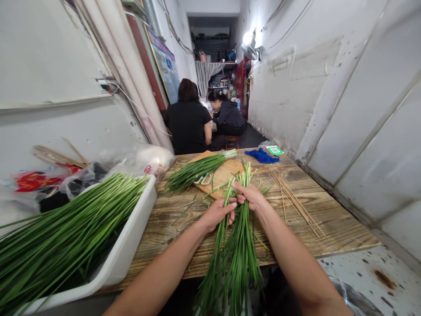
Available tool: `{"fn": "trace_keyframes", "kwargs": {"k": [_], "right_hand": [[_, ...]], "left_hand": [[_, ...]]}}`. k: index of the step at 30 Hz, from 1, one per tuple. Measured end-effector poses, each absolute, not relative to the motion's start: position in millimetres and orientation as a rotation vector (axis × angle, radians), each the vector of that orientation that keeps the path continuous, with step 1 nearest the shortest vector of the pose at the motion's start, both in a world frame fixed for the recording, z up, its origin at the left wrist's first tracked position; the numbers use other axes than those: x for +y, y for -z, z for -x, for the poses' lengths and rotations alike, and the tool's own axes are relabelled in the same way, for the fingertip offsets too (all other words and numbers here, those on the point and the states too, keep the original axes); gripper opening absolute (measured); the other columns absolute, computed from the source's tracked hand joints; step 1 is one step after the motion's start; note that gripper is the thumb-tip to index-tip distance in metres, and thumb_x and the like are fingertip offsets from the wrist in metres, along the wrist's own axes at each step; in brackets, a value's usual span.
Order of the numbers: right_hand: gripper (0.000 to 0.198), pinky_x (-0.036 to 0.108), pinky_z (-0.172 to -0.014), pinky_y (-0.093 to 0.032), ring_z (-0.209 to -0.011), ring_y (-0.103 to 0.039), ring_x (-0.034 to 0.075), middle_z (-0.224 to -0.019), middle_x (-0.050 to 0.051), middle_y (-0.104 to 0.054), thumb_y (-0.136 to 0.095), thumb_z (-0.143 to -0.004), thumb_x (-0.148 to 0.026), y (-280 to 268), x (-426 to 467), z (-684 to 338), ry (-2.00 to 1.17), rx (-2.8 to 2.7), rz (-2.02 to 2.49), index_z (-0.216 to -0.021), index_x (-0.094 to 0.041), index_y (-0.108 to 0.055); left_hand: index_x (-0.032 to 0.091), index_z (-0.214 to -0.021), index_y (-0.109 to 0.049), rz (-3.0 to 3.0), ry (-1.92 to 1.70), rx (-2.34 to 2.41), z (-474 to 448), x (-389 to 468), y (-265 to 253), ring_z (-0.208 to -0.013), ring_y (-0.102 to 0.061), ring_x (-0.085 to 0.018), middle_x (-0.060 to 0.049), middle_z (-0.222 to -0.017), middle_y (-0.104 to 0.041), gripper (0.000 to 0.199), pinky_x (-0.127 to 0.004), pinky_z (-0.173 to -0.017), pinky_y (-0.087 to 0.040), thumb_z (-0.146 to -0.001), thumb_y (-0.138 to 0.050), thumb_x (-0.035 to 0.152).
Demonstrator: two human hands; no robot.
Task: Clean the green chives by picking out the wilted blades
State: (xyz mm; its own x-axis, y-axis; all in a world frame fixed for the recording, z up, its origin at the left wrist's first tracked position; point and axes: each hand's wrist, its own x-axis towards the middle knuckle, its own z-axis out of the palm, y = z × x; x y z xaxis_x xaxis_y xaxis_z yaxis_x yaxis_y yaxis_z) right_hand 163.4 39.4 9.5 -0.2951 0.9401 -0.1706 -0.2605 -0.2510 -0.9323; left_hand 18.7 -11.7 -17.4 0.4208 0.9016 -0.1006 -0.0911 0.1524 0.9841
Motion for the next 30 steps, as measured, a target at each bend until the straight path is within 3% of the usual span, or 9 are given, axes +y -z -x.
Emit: {"fn": "trace_keyframes", "kwargs": {"k": [11, 23, 30], "right_hand": [[0.04, 0.016, -0.032, -0.027, -0.033, -0.024, 0.002, -0.036, -0.011, -0.032, -0.082, -0.06, -0.037, -7.7, 41.2, -164.8, -1.707, -1.057, 0.946, -0.059, -0.018, -0.047], [0.031, 0.015, -0.032, -0.023, -0.033, -0.022, 0.001, -0.041, -0.013, -0.032, -0.079, -0.061, -0.028, -8.5, 41.7, -164.8, -1.76, -0.996, 0.881, -0.071, -0.017, -0.052], [0.043, 0.017, -0.031, -0.023, -0.033, -0.024, 0.002, -0.038, -0.011, -0.033, -0.082, -0.06, -0.033, -10.9, 40.3, -162.8, -1.712, -1.078, 0.937, -0.058, -0.02, -0.041]], "left_hand": [[0.014, -0.095, -0.054, -0.924, -1.033, 0.847, -19.5, -9.1, 12.2, -0.042, -0.05, -0.009, 0.006, -0.053, -0.052, 0.05, -0.02, -0.042, -0.038, -0.069, -0.068, 0.054], [0.012, -0.088, -0.058, -0.873, -1.161, 0.847, -17.3, -4.2, 14.1, -0.038, -0.041, -0.004, 0.004, -0.058, -0.054, 0.042, -0.018, -0.036, -0.027, -0.069, -0.07, 0.048], [0.016, -0.074, -0.052, -0.894, -1.208, 0.913, -18.3, -4.8, 13.0, -0.04, -0.043, -0.004, 0.004, -0.059, -0.055, 0.038, -0.019, -0.038, -0.029, -0.064, -0.074, 0.045]]}}
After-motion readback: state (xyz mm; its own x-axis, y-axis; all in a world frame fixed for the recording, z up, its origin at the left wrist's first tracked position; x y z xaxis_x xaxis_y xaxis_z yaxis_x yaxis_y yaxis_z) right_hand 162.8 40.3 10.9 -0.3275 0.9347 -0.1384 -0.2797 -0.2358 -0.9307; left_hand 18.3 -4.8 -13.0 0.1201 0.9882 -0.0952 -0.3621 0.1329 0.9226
